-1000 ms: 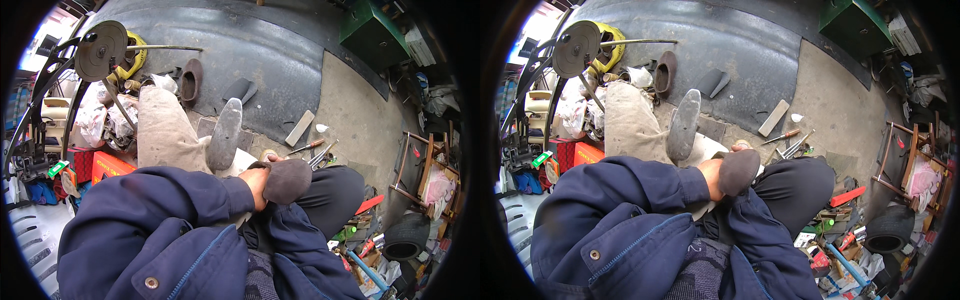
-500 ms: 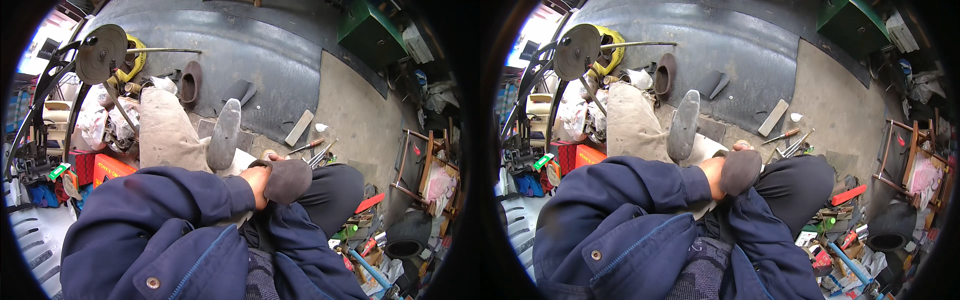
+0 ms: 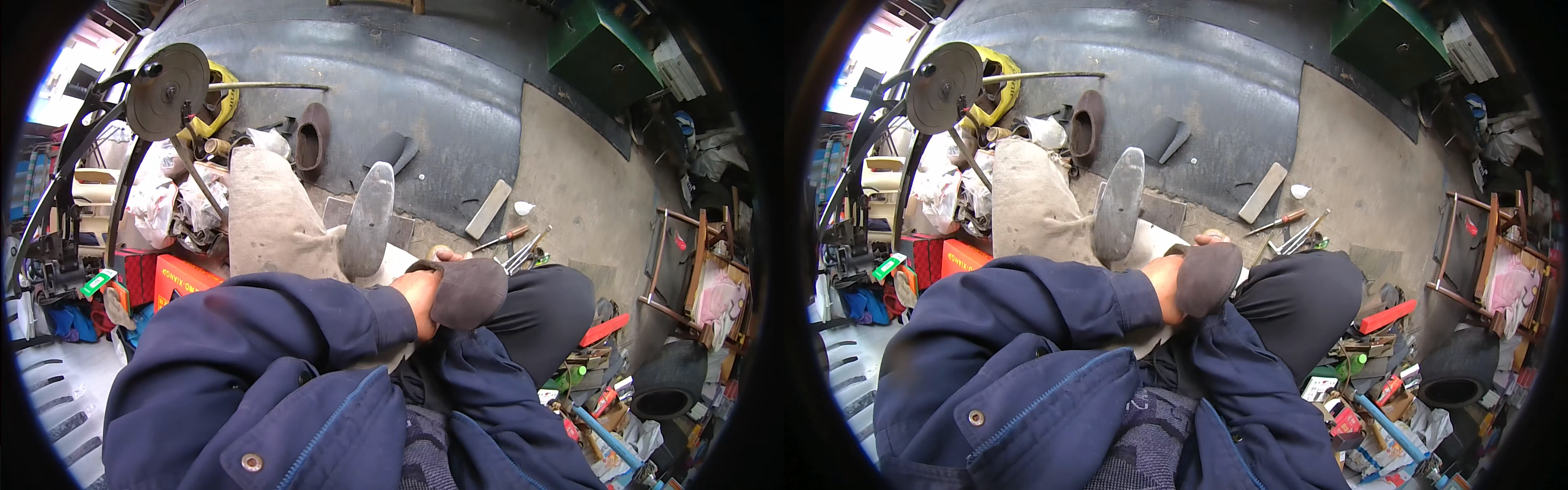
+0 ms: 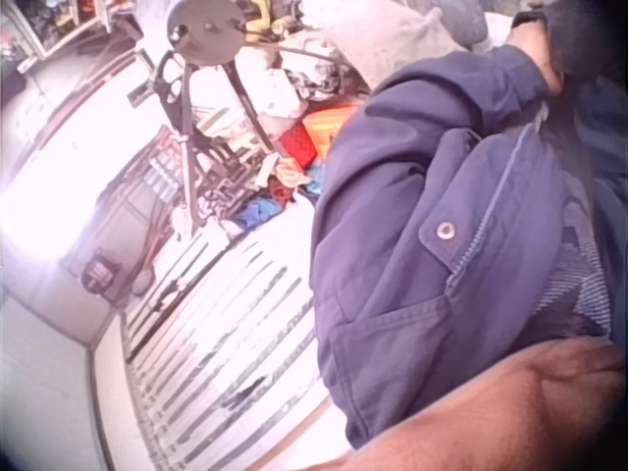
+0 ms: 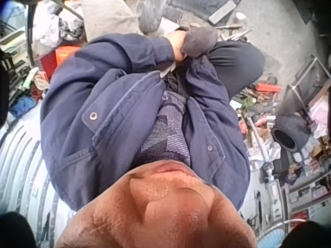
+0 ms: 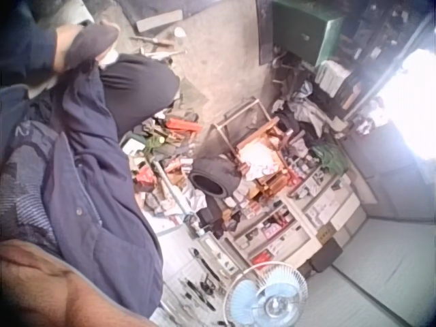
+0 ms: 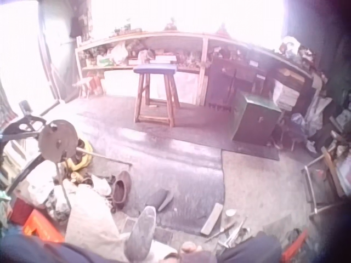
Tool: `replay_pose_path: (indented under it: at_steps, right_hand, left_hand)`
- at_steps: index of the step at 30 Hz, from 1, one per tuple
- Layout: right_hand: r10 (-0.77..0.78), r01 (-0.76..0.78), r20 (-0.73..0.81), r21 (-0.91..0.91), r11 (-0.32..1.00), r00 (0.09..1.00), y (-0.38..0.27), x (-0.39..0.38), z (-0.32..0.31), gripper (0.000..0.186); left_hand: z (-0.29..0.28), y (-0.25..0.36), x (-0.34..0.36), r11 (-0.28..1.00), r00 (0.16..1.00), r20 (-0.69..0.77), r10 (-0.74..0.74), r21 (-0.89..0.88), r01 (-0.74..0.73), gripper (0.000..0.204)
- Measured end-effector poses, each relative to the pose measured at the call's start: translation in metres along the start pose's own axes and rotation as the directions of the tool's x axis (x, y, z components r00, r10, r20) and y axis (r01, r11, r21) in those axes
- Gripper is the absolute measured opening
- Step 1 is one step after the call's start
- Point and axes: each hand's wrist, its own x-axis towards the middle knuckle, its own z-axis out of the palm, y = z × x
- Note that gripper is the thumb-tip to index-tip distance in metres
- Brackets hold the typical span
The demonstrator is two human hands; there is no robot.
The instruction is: The person applies glue to a black shoe sole and presses it onto a shoe upper, repeatedly checking the bond. The person then handles a power adapter and a smartphone before placing them in a bag.
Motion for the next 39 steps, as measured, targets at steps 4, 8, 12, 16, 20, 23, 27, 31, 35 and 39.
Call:
replay_pose_path:
  at_steps: [4,8,12,16,20,23,27,31,35,39]
  right_hand:
    - [-0.016,0.015,0.019,0.051,0.999,1.000,0.004,0.002,-0.010,0.055]
    - [-0.117,0.113,0.163,0.036,0.993,0.980,-0.004,0.000,-0.046,0.053]
    - [-0.180,0.178,0.141,0.032,0.984,0.974,-0.024,-0.017,-0.101,0.050]
    - [-0.398,0.395,0.167,0.053,0.917,0.902,-0.025,-0.009,-0.140,0.048]
    - [-0.984,-0.004,-0.153,-0.988,0.154,-0.096,0.013,0.046,-0.103,0.042]
    - [-0.962,0.223,0.001,-0.973,-0.064,-0.272,0.051,0.070,-0.031,0.030]
    - [-0.890,0.194,0.174,-0.941,-0.276,-0.422,0.086,0.087,0.049,0.048]
    - [-0.933,0.469,-0.050,-0.873,-0.133,-0.356,0.091,0.088,0.081,0.061]
    - [-0.924,0.431,-0.030,-0.890,-0.149,-0.381,0.091,0.086,0.081,0.062]
    - [-0.968,0.618,-0.098,-0.783,-0.068,-0.231,0.087,0.084,0.074,0.044]
  left_hand:
    - [-0.006,0.005,-0.004,1.000,1.000,-0.006,0.004,-0.013,-0.004,0.045]
    - [-0.019,0.010,-0.008,0.999,0.998,0.061,-0.018,-0.050,0.021,0.044]
    - [-0.018,0.007,-0.008,0.994,0.995,0.012,0.095,-0.047,-0.095,0.042]
    - [-0.012,0.008,-0.010,0.978,0.977,-0.049,0.208,0.023,-0.207,0.045]
    - [-0.033,0.023,-0.010,0.911,0.929,-0.059,0.365,0.229,-0.343,0.049]
    - [-0.053,0.038,-0.015,0.930,0.910,-0.193,0.366,0.121,-0.348,0.049]
    - [-0.067,0.039,-0.024,0.900,0.842,-0.376,0.386,-0.048,-0.434,0.042]
    - [-0.070,0.032,-0.019,0.876,0.947,-0.229,0.227,-0.377,-0.301,0.073]
    - [-0.079,0.033,-0.021,0.896,0.971,-0.166,0.173,-0.383,-0.226,0.073]
    - [-0.087,0.038,-0.029,0.703,0.991,-0.134,0.019,-0.703,-0.109,0.066]
